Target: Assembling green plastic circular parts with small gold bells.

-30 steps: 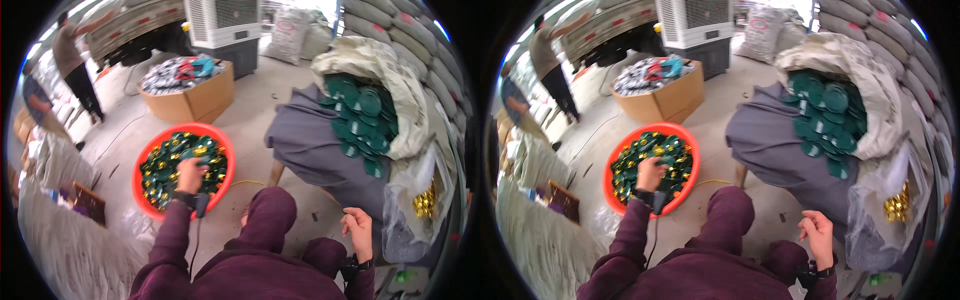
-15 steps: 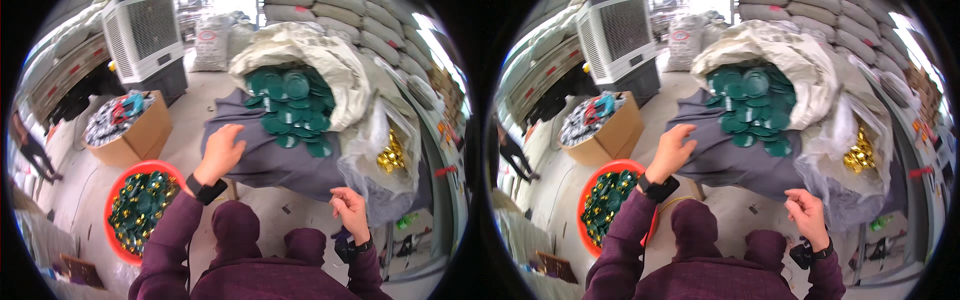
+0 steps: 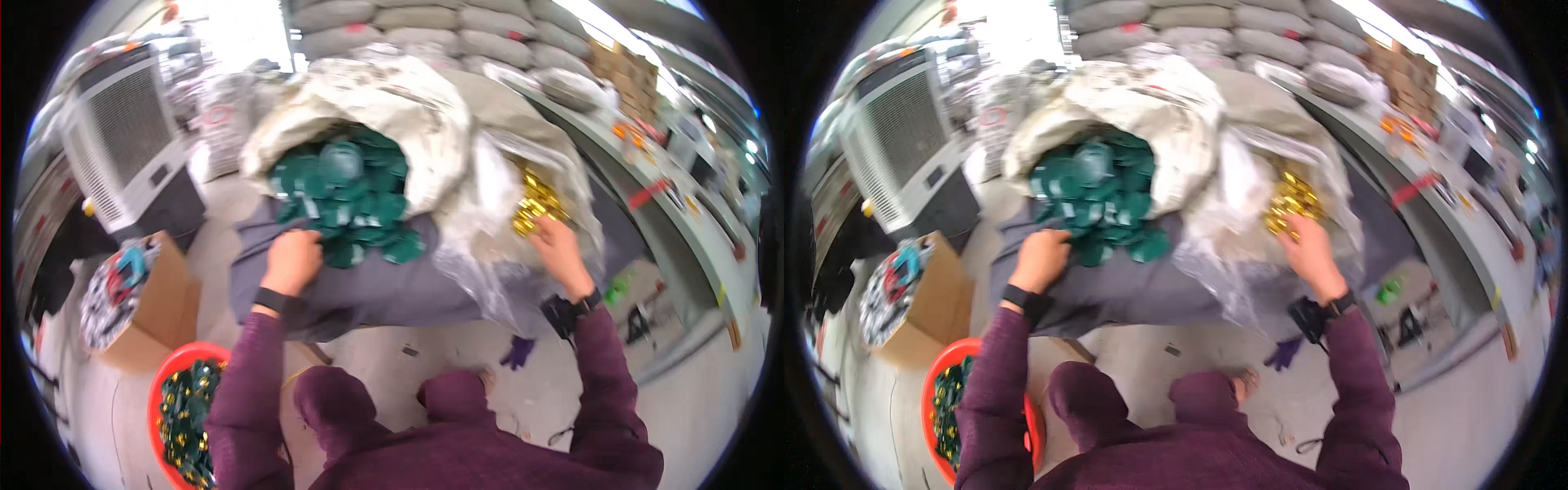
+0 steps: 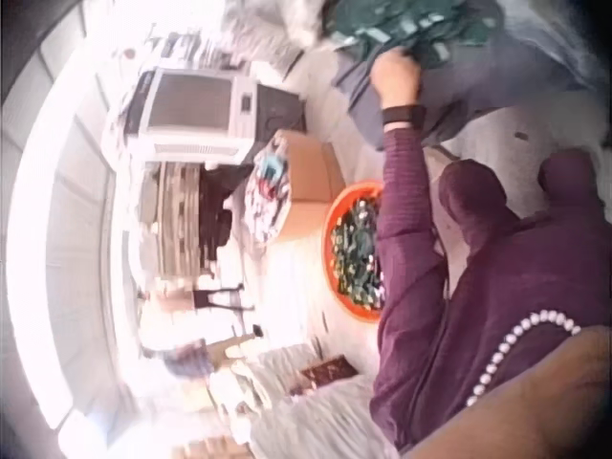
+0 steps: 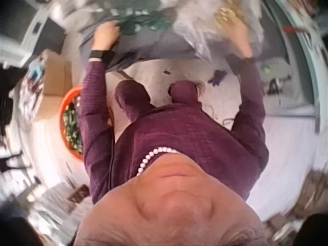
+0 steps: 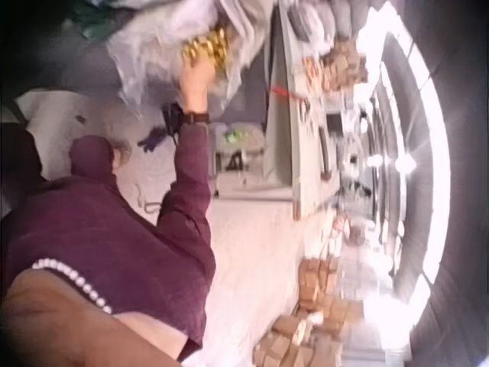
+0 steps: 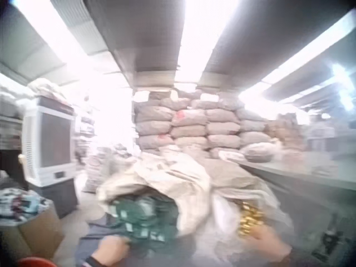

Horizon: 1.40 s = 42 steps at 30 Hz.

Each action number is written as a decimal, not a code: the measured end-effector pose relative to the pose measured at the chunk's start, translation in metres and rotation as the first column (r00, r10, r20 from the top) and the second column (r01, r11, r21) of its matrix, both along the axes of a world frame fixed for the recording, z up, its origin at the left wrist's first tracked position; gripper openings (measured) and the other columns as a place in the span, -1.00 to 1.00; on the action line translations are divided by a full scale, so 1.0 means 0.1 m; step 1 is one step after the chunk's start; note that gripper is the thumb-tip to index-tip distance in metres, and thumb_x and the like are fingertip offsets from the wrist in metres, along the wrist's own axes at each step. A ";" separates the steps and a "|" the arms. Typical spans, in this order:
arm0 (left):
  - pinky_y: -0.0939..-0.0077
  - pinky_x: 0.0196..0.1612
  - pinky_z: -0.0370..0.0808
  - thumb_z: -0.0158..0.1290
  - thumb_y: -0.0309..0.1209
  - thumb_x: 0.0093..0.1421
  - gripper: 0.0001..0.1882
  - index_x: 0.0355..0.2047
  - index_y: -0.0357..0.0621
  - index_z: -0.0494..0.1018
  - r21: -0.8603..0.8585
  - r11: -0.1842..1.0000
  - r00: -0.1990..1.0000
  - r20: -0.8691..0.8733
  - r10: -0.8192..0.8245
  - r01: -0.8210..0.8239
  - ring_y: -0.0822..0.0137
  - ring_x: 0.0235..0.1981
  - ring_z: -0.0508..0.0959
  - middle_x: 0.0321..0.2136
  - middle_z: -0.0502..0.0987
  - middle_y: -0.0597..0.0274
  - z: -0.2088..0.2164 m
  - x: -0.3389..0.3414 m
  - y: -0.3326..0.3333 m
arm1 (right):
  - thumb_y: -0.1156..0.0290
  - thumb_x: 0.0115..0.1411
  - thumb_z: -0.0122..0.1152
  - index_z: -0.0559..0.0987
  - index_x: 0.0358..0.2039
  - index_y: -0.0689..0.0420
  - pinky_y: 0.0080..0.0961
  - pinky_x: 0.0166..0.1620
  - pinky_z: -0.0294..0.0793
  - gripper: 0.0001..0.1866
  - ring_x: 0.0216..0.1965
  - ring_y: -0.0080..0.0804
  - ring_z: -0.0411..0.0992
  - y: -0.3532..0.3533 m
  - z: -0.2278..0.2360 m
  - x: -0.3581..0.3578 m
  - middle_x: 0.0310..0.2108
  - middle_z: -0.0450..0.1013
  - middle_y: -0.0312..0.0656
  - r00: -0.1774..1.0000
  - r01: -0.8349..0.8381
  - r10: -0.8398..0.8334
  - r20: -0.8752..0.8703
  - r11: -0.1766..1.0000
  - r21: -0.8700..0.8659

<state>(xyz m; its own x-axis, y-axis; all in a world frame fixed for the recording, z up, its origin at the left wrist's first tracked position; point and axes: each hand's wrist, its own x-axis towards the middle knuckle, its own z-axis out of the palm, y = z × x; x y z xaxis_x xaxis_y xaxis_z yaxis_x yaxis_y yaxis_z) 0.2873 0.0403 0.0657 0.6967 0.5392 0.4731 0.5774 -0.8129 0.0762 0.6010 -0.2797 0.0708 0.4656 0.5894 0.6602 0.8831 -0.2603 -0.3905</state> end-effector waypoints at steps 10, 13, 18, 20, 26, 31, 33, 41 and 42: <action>0.25 -0.32 0.42 0.07 -0.38 -0.02 -0.89 -0.48 -0.10 0.53 -0.140 0.990 0.865 0.497 0.063 0.008 0.10 -0.35 0.46 -0.51 0.47 0.19 -0.32 -0.25 -0.50 | 0.51 -0.04 0.11 0.47 -0.24 0.22 -0.12 -0.23 0.38 -0.71 -0.29 0.12 0.42 0.34 -0.24 0.47 -0.39 0.45 0.14 0.978 0.184 -0.129 0.165 0.902 -0.390; 0.27 -0.33 0.42 0.08 -0.38 -0.02 -0.89 -0.48 -0.10 0.53 -0.135 0.991 0.843 0.530 0.092 -0.023 0.14 -0.35 0.46 -0.51 0.47 0.24 -0.38 -0.24 -0.49 | 0.54 -0.03 0.07 0.48 -0.24 0.20 -0.09 -0.25 0.37 -0.73 -0.32 0.12 0.42 0.43 -0.32 0.54 -0.41 0.45 0.14 0.968 0.231 -0.184 0.169 0.916 -0.328; 0.26 -0.29 0.43 0.07 -0.36 0.00 -0.88 -0.45 -0.10 0.52 -0.151 0.988 0.852 0.515 0.093 -0.016 0.16 -0.30 0.45 -0.45 0.48 0.24 -0.38 -0.23 -0.49 | 0.60 -0.05 0.11 0.43 -0.22 0.23 -0.12 -0.25 0.36 -0.70 -0.30 0.12 0.38 0.38 -0.17 0.30 -0.40 0.39 0.08 0.971 0.172 -0.106 0.215 0.933 -0.315; 0.27 -0.29 0.42 0.07 -0.36 0.01 -0.88 -0.44 -0.10 0.52 -0.156 0.988 0.836 0.541 0.090 -0.006 0.15 -0.30 0.45 -0.45 0.49 0.25 -0.41 -0.24 -0.50 | 0.61 -0.06 0.11 0.42 -0.23 0.24 -0.17 -0.25 0.36 -0.70 -0.32 0.11 0.36 0.31 -0.14 0.27 -0.41 0.37 0.07 0.976 0.135 -0.078 0.206 0.950 -0.281; 0.21 -0.31 0.41 0.07 -0.34 0.03 -0.84 -0.44 -0.15 0.49 -0.250 0.962 0.726 0.682 0.095 0.109 0.07 -0.38 0.48 -0.46 0.50 0.18 -0.48 -0.27 -0.48 | 0.59 0.06 0.05 0.42 -0.26 0.23 -0.45 -0.38 0.41 -0.82 -0.48 -0.33 0.38 0.14 -0.09 0.14 -0.48 0.35 -0.15 0.964 -0.140 0.146 -0.223 0.989 0.044; 0.66 -0.56 0.34 -0.02 -0.48 0.16 -0.88 -0.41 -0.31 0.43 -0.511 0.634 0.479 0.844 0.242 0.580 0.59 -0.62 0.46 -0.64 0.43 0.37 -0.36 -0.36 -0.79 | 0.59 0.11 0.03 0.45 -0.16 0.30 -0.57 -0.32 0.49 -0.75 -0.44 -0.55 0.42 0.22 0.14 -0.76 -0.37 0.39 -0.27 0.593 -0.360 0.530 -0.606 0.848 0.389; 0.69 -0.58 0.32 -0.01 -0.49 0.15 -0.88 -0.36 -0.33 0.40 -0.584 0.486 0.521 0.808 0.275 0.650 0.59 -0.62 0.46 -0.63 0.43 0.35 -0.16 -0.46 -1.21 | 0.65 0.09 0.03 0.42 -0.12 0.31 -0.53 -0.26 0.51 -0.70 -0.39 -0.48 0.45 0.27 0.19 -1.31 -0.33 0.41 -0.21 0.447 -0.488 0.610 -0.654 0.780 0.393; 0.65 -0.60 0.37 0.00 -0.55 0.12 -0.90 -0.36 -0.35 0.36 -0.551 0.600 0.703 0.711 -0.027 0.580 0.54 -0.65 0.47 -0.62 0.47 0.27 -0.28 -0.41 -1.95 | 0.69 0.13 0.05 0.38 -0.10 0.25 -0.64 -0.26 0.46 -0.70 -0.34 -0.57 0.46 0.32 -0.21 -1.93 -0.32 0.39 -0.23 0.148 -0.657 0.683 -0.715 0.608 0.445; 0.64 -0.63 0.35 0.00 -0.56 0.11 -0.91 -0.37 -0.34 0.36 -0.513 0.651 0.701 0.712 -0.043 0.560 0.55 -0.68 0.46 -0.66 0.45 0.26 -0.31 -0.41 -1.98 | 0.68 0.13 0.05 0.39 -0.10 0.25 -0.64 -0.27 0.46 -0.71 -0.34 -0.58 0.46 0.31 -0.25 -1.96 -0.31 0.39 -0.23 0.145 -0.665 0.692 -0.707 0.597 0.449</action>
